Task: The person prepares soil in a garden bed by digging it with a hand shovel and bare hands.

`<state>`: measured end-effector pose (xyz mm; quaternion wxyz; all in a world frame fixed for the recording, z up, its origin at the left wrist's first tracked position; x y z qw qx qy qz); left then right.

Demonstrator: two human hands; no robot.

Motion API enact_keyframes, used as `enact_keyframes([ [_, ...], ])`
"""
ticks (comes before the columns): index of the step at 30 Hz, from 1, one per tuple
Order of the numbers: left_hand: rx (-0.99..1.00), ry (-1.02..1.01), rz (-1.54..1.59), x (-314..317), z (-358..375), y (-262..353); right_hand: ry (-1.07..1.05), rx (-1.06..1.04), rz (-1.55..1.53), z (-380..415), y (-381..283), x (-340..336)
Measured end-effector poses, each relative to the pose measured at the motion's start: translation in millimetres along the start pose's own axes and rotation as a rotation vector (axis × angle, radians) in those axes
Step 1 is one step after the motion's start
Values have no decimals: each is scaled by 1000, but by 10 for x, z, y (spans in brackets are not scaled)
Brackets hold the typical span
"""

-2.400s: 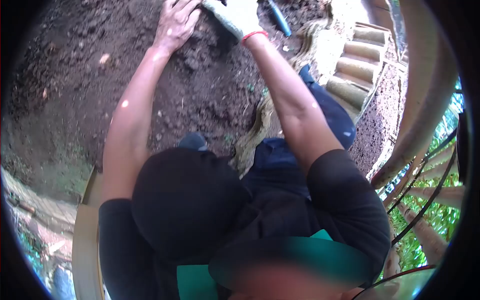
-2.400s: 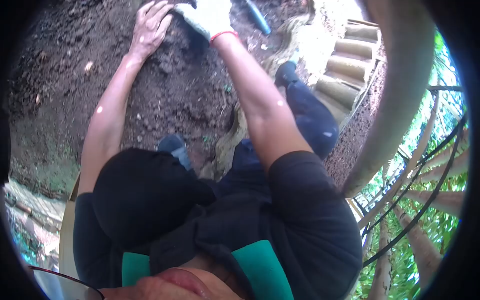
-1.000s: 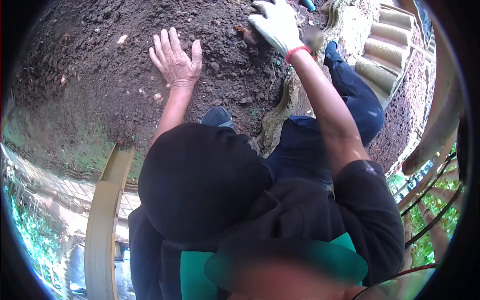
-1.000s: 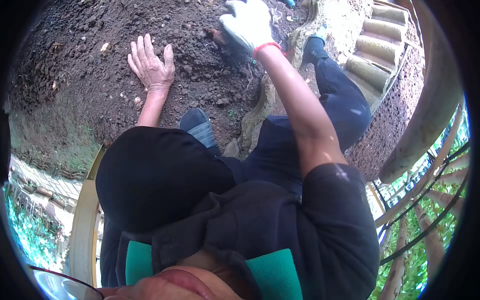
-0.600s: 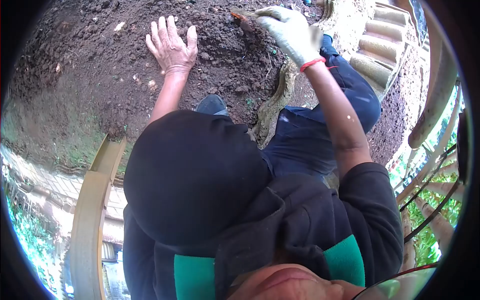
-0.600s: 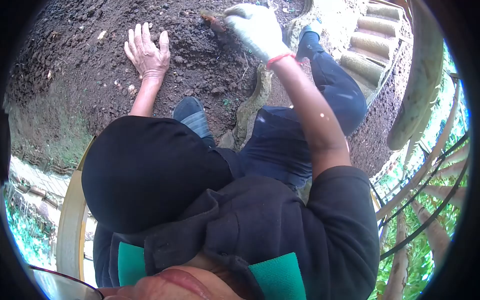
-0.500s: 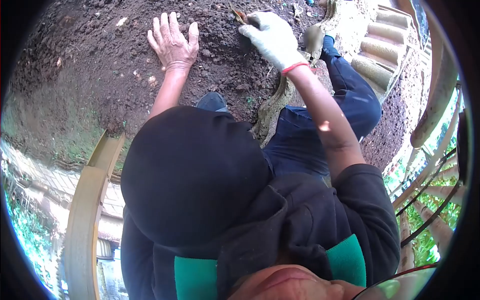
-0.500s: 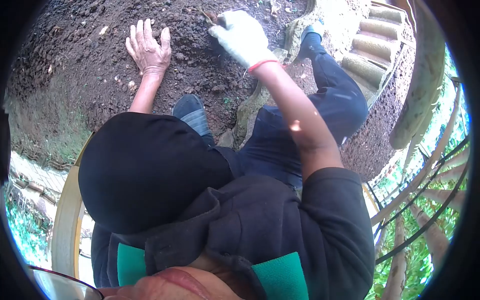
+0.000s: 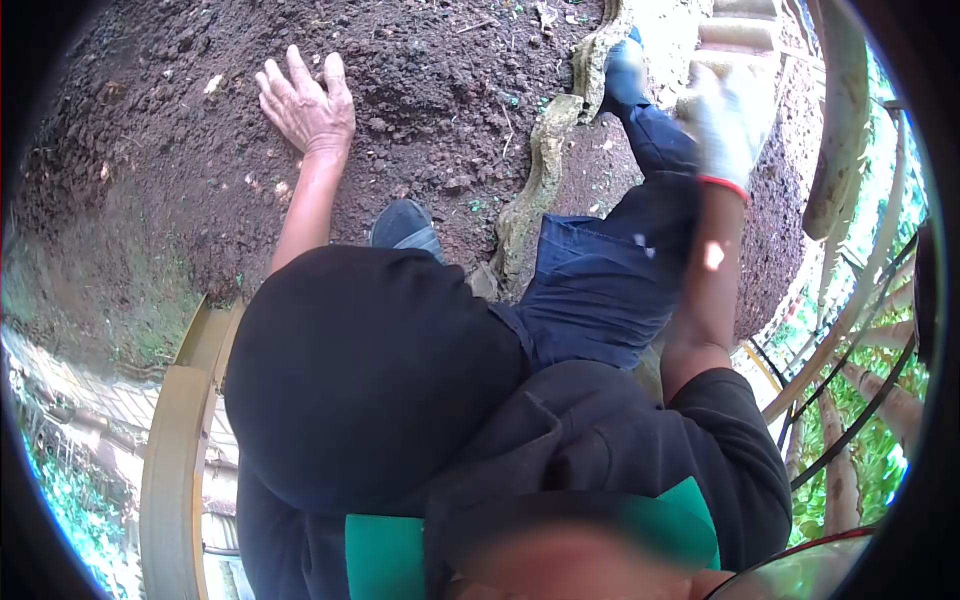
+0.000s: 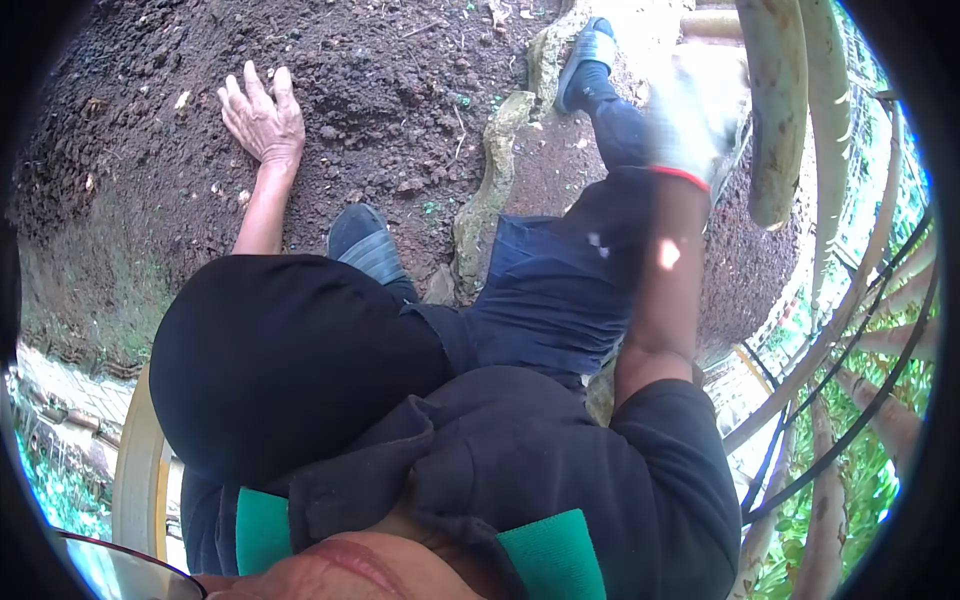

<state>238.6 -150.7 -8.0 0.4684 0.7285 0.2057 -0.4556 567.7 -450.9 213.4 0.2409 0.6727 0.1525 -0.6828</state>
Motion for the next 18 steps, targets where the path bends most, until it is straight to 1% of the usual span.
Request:
enact_keyframes([
  [1, -10, -26, -17, 17, -28, 3, 59, -149, -110, 4, -404, 221],
  [3, -16, -67, 44, 16, -69, 27, 131, -468, -309, 60, -1206, 664],
  [5, 35, -84, 64, 20, -105, 41, 150, -407, -461, 103, -1557, 1294],
  [6, 69, -97, 54, 36, -136, 56, 168, -331, -473, 130, -1640, 1464],
  [7, 133, -31, -9, -2, -157, 151, 184, -258, -488, 145, -1739, 1566],
  [8, 142, -58, 55, 9, -150, 221, 194, -183, -504, 163, -1847, 1664],
  [9, 150, -85, 118, 15, -144, 331, 97, -144, -613, 229, -2030, 1521],
  [11, 136, -148, 238, -107, -177, 669, -7, -180, -677, 294, -2340, 1449],
  [12, 79, -169, 370, -118, -166, 752, -92, -114, -787, 302, -2411, 1427],
  [13, 31, -179, 500, -79, -158, 804, -270, -59, -1123, 289, -2472, 1492],
  [14, -40, -91, 728, -43, -141, 806, -5, -498, -895, 336, -2530, 1547],
  [15, -206, -148, 907, -19, -82, 812, -251, -169, -1425, 351, -2519, 1800],
  [16, -337, -53, 1061, -62, -15, 863, -332, -70, -1552, 383, -2480, 1826],
  [17, -364, -75, 1082, -3, 71, 847, -533, 385, -1902, 436, -2463, 1980],
  [18, -502, -119, 1031, 81, 212, 846, -636, 675, -2074, 508, -2489, 1807],
])
Point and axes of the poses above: each hand's wrist, its own z-axis away from the middle knuckle, its own x-axis out of the palm, y = z × x, the point moved 6 cm from there along -z, towards the middle knuckle, and after that the axes turned 2 degrees about -y, right-handed, at the moved point
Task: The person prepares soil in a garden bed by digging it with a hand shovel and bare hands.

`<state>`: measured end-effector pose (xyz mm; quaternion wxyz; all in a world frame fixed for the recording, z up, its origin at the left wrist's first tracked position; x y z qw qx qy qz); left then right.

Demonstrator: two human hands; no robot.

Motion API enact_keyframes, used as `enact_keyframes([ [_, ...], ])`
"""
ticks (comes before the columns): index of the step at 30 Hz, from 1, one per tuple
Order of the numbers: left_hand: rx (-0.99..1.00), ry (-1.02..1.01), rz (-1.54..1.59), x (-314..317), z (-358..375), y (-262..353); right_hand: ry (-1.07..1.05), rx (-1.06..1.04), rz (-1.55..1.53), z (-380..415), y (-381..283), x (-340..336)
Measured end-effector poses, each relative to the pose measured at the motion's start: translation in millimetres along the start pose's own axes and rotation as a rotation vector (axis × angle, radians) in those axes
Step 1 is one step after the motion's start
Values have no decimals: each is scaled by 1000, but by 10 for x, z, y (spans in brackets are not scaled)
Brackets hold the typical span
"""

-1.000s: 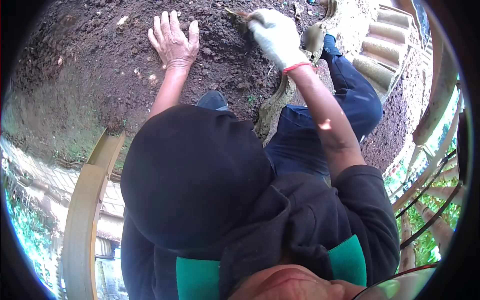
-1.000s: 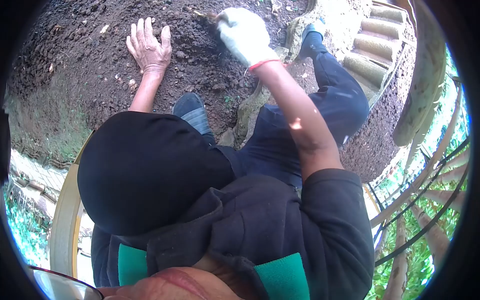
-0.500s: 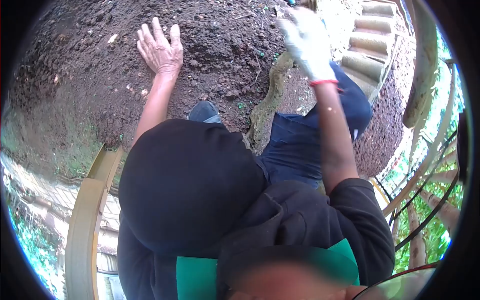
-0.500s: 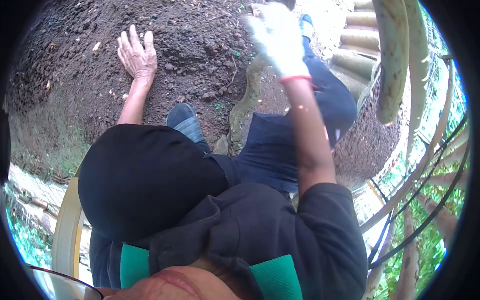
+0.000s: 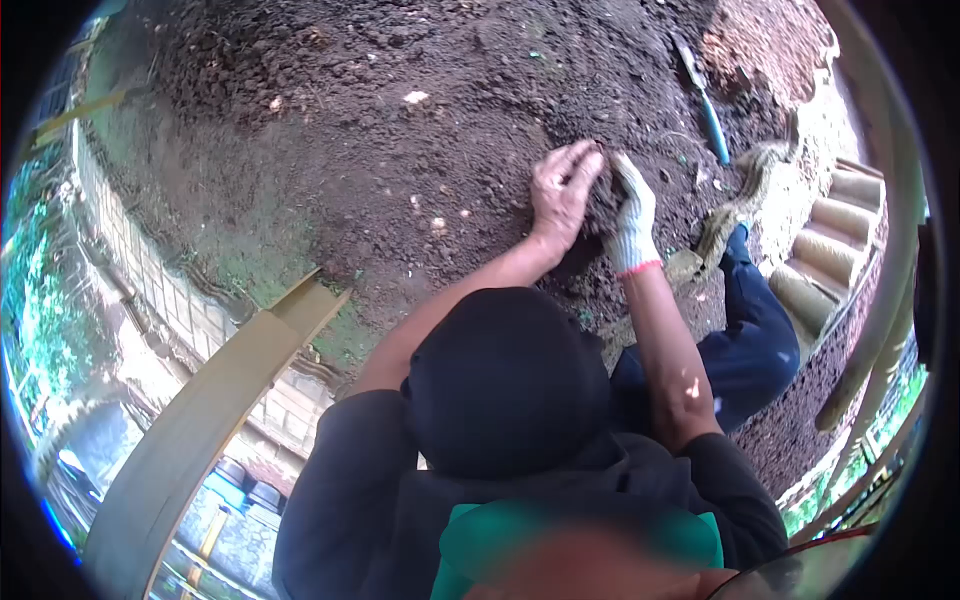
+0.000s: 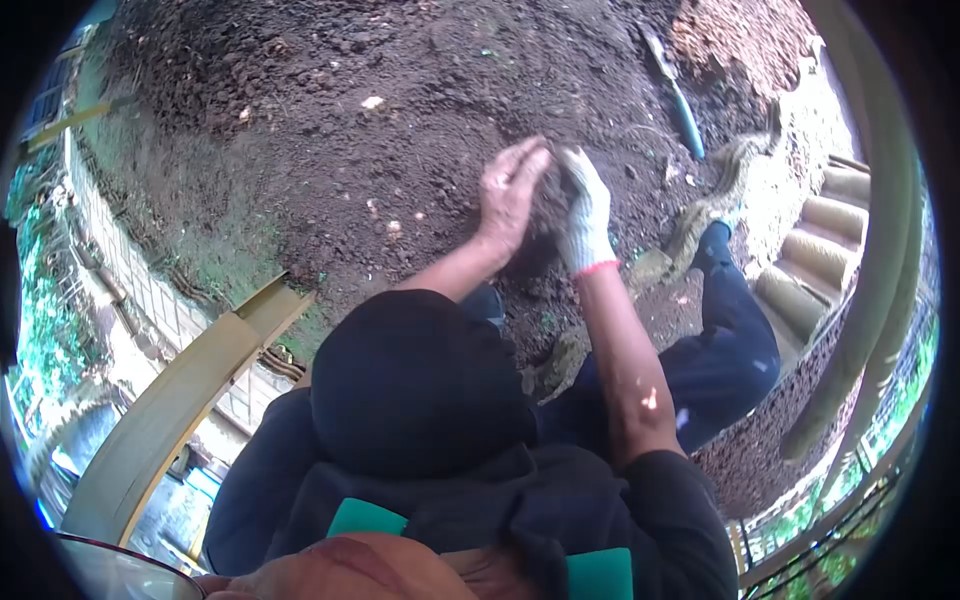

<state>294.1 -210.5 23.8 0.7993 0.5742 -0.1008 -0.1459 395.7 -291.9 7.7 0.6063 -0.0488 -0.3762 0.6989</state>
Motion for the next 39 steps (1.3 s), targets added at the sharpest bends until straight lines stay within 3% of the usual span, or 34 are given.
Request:
enact_keyframes([
  [1, -93, -42, 127, 31, 88, 15, 32, 72, -41, 14, 39, -118],
  [2, -167, -65, 228, 61, 194, 41, -103, 137, -109, 84, 73, -212],
  [3, -241, -119, 233, 73, 318, 197, 54, 45, 85, 102, 62, -445],
  [6, -385, -80, 245, 147, 575, -98, 14, 89, 132, 304, 41, -620],
  [9, -540, 41, 425, 59, 415, -148, 4, 206, 84, 273, -3, 31],
  [10, -540, 111, 410, -77, 210, 167, 22, 278, 54, 325, -56, 322],
  [11, -562, 211, 415, -224, -165, 278, -28, 286, 142, 293, -214, 923],
  [12, -644, 161, 486, -399, -623, 640, -188, 273, 152, 185, -331, 1500],
  [13, -564, 112, 562, -588, -1018, 1259, -397, 241, 130, 57, -471, 2171],
  [14, -276, 113, 464, -930, -1498, 1666, -595, 192, 97, -56, -607, 2791],
  [15, -110, 297, 441, -1241, -1665, 2128, -749, 95, 29, -211, -718, 3402],
  [16, -282, 432, 330, -1364, -1341, 2615, -825, -42, -174, -423, -796, 3972],
  [17, 77, 578, 487, -1702, -1686, 2678, -803, -178, -104, -356, -961, 4127],
  [18, 111, 595, 601, -1833, -1660, 2772, -768, -311, -33, -273, -1129, 4279],
  [20, 189, 536, 218, -2009, -1565, 2581, -427, -543, 637, 394, -1492, 3863],
  [22, 92, 454, -204, -2085, -1363, 1800, -401, -741, 849, -57, -1126, 3226],
  [24, 82, 425, -551, -1883, -767, 1148, -165, -801, 1269, 11, -981, 2242],
  [25, 238, 301, -928, -1826, -389, 713, -75, -761, 1409, 32, -852, 1717],
  [26, 200, 85, -759, -1721, 105, 436, -28, -744, 1558, 107, -705, 1175],
  [27, 265, -19, -1103, -1648, 550, 312, 17, -730, 1708, 250, -550, 721],
  [28, 276, -108, -1072, -1599, 973, 175, 4, -684, 1782, 449, -369, 299],
  [31, 284, -176, -1038, -1600, 1268, -72, -23, -174, 1918, 1075, 110, -206],
  [33, 212, -64, -1227, -1406, 950, -98, -80, -354, 1960, 1073, 308, -339],
  [36, 271, -257, -1352, -1132, 549, -220, -141, -478, 1948, 863, 326, -354],
  [39, 410, -256, -1220, -948, 248, -167, -191, -568, 1848, 711, 289, -296],
])
Point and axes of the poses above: each hand's wrist, its own z-axis away from the middle knuckle, its own x-axis out of the palm, y = z × x, the point moved 6 cm from there along -z, towards the middle knuckle, and after that the axes turned 2 degrees about -y, right-handed, at the moved point
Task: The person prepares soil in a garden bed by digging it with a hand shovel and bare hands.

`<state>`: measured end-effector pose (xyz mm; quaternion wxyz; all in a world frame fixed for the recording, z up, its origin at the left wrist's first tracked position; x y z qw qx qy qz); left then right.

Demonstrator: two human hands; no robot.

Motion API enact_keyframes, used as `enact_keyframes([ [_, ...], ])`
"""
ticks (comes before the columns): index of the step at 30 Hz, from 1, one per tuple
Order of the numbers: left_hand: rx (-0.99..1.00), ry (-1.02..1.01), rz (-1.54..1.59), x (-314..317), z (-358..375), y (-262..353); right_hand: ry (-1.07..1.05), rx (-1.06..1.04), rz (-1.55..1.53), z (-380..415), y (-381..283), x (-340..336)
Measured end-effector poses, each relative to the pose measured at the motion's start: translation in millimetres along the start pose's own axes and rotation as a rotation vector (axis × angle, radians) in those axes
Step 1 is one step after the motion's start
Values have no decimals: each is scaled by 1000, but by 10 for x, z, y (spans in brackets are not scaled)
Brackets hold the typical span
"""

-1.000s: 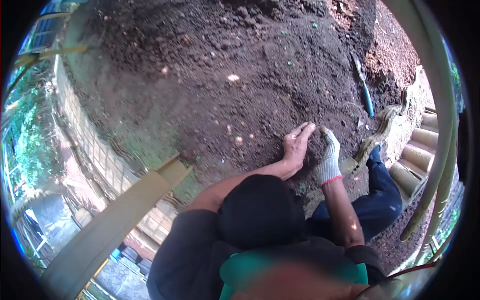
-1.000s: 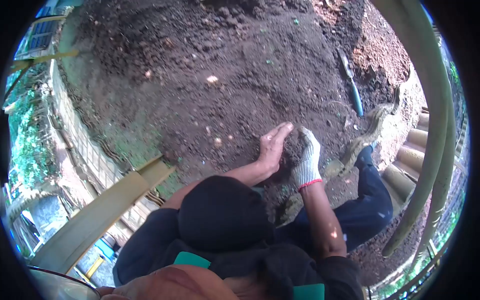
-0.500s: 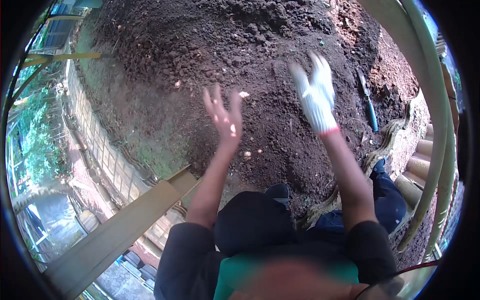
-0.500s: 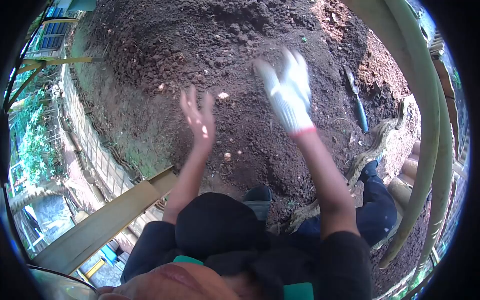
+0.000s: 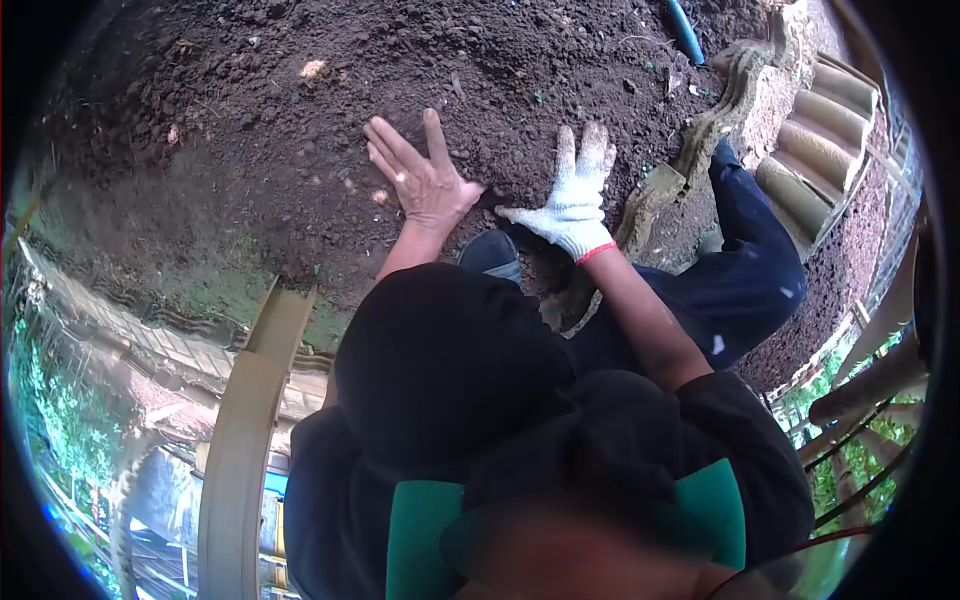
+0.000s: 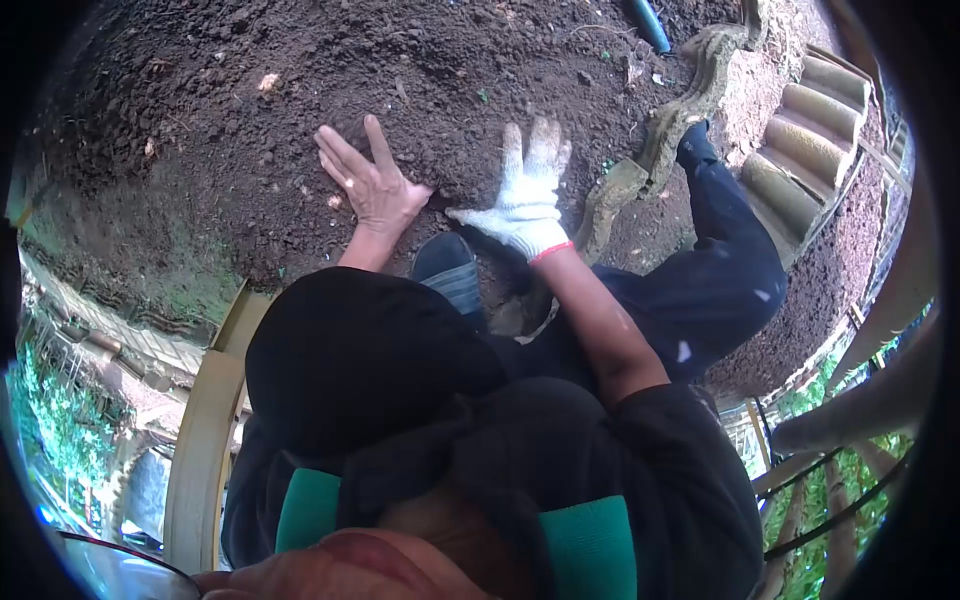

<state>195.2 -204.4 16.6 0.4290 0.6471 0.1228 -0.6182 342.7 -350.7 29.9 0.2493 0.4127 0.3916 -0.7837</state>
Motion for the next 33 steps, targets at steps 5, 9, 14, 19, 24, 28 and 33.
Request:
enact_keyframes([
  [5, 11, 128, 7, 66, -588, -20, 260, -84, -177, -813, 29, -318],
  [9, 144, 286, 199, -4, -1435, -10, 427, -115, -48, -1562, -44, -644],
  [14, -166, 166, 1175, 424, -1703, 490, 464, 34, -1286, -1981, 278, -255],
  [19, -624, -54, 1677, 349, -908, 1285, 140, 492, -1917, -1060, 445, -351],
  [24, -857, 219, 1777, -500, -872, 840, -28, 456, -1894, -1274, -656, -606],
  [28, -433, 818, 1720, -2383, -1261, -504, -391, -3, -2027, -2232, -2966, -1445],
  [33, -951, 1191, 1451, -2461, -482, -1546, -334, -442, -1992, -2803, -3635, -1392],
])
Point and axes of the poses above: each hand's wrist, its own z-axis away from the middle knuckle, its own x-axis out of the palm, y = z × x, the point moved 6 cm from there along -z, towards the middle knuckle, and after that the axes turned 2 degrees about -y, right-handed, at the moved point
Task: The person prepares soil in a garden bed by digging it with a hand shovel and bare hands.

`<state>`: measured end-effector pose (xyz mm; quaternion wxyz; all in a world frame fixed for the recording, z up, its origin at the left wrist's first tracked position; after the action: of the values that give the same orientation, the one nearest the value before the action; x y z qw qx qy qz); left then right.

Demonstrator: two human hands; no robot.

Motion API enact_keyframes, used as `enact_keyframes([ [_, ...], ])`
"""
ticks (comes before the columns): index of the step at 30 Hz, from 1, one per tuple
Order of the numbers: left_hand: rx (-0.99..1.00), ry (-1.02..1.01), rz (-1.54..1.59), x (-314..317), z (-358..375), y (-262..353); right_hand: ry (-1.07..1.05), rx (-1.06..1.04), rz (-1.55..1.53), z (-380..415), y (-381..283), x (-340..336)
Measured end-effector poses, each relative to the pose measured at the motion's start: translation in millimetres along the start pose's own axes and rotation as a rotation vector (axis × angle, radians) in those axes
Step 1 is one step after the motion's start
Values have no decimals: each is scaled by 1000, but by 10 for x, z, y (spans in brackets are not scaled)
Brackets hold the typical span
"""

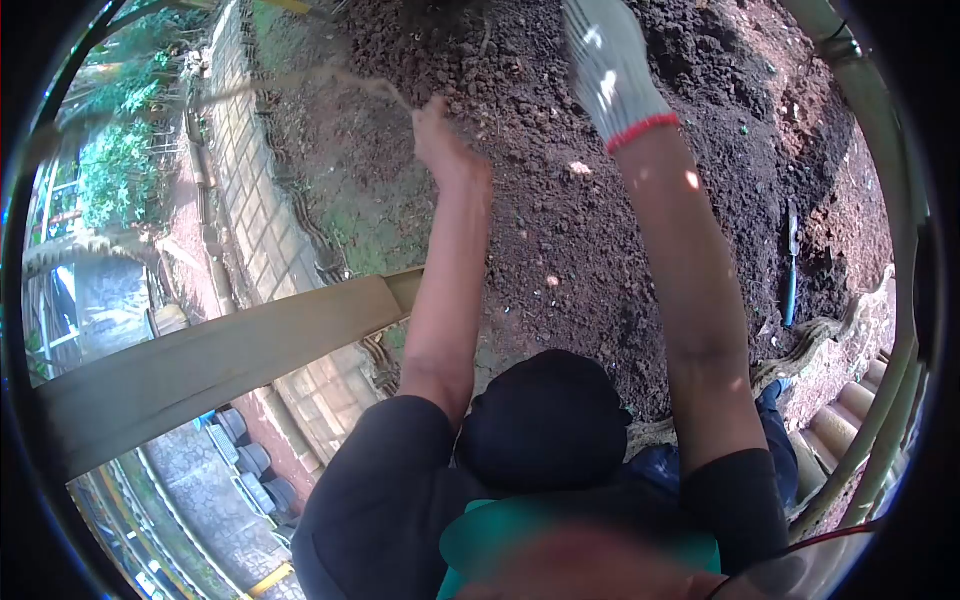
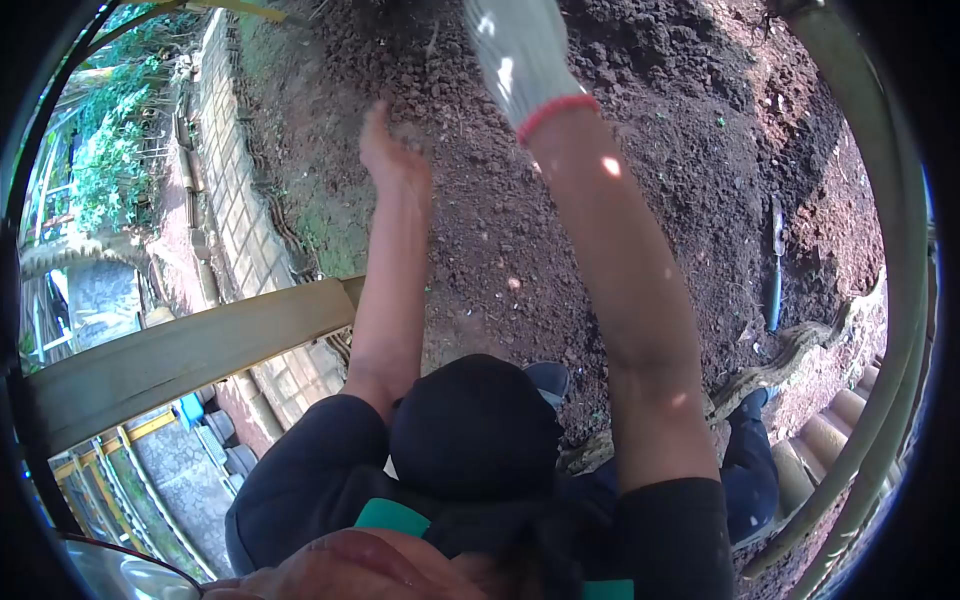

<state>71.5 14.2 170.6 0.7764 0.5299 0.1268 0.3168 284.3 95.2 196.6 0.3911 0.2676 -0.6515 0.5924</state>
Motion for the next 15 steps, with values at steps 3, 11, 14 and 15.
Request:
enact_keyframes([
  [3, 506, -197, -800, -689, -50, -847, 205, 13, 604, 1063, -427, -566],
  [11, 743, -1151, -1458, -1603, 1850, -1879, 241, 305, 2055, 4273, -257, -1807],
  [14, 897, -1081, -1513, -1328, 1730, -2171, 224, 464, 2058, 4456, -15, -1955],
  [15, 920, -1088, -1508, -1157, 1667, -2258, 307, 470, 2070, 4347, -30, -2076],
])
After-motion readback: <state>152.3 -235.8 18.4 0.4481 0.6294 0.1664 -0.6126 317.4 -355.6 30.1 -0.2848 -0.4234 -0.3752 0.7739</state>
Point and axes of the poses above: each hand's wrist, its own z-axis away from the middle knuckle, its own x-axis out of the palm, y = z × x, the point moved 6 cm from there along -z, towards the middle knuckle, and after that the axes turned 2 degrees about -y, right-handed, at the moved point
